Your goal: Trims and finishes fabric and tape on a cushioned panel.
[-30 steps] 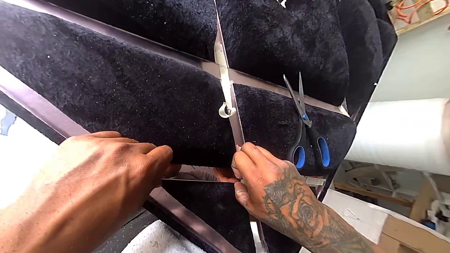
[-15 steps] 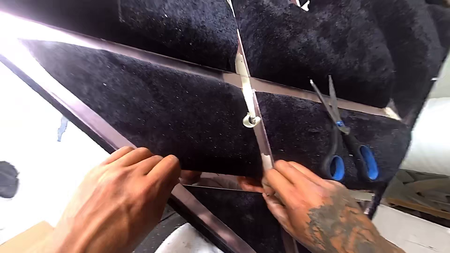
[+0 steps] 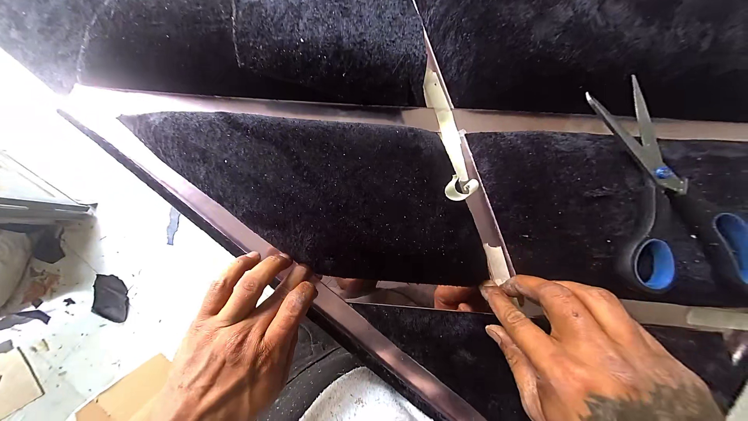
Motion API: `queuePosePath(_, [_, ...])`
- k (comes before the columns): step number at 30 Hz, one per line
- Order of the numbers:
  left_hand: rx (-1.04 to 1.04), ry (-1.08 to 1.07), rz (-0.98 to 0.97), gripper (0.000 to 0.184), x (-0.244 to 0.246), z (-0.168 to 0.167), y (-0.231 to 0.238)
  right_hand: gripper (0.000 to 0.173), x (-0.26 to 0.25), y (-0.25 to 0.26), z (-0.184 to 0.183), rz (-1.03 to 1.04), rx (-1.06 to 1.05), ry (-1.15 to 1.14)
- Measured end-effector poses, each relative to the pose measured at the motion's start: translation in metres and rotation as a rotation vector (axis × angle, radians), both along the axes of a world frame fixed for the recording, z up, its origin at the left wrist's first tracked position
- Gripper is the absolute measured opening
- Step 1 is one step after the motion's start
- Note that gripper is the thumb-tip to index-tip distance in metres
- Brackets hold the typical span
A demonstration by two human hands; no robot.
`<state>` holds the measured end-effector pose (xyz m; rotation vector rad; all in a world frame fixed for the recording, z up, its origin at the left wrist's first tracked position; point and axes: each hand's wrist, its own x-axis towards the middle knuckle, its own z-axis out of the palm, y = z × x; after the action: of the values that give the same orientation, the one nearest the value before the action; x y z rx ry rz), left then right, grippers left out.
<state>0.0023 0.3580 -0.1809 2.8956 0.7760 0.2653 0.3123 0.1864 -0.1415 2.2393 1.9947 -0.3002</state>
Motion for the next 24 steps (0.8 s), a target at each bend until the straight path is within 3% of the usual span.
queuePosePath(13, [-0.098, -0.017, -0.177, 0.023, 0.017, 0.013, 0.024, 0.039, 0.003, 0.007, -0.012, -0.064, 0.123, 0.02])
queuePosePath(24, [-0.184, -0.052, -0.272, 0.019, 0.017, 0.014, 0.049, 0.035, 0.004, 0.004, -0.011, -0.058, 0.084, 0.07])
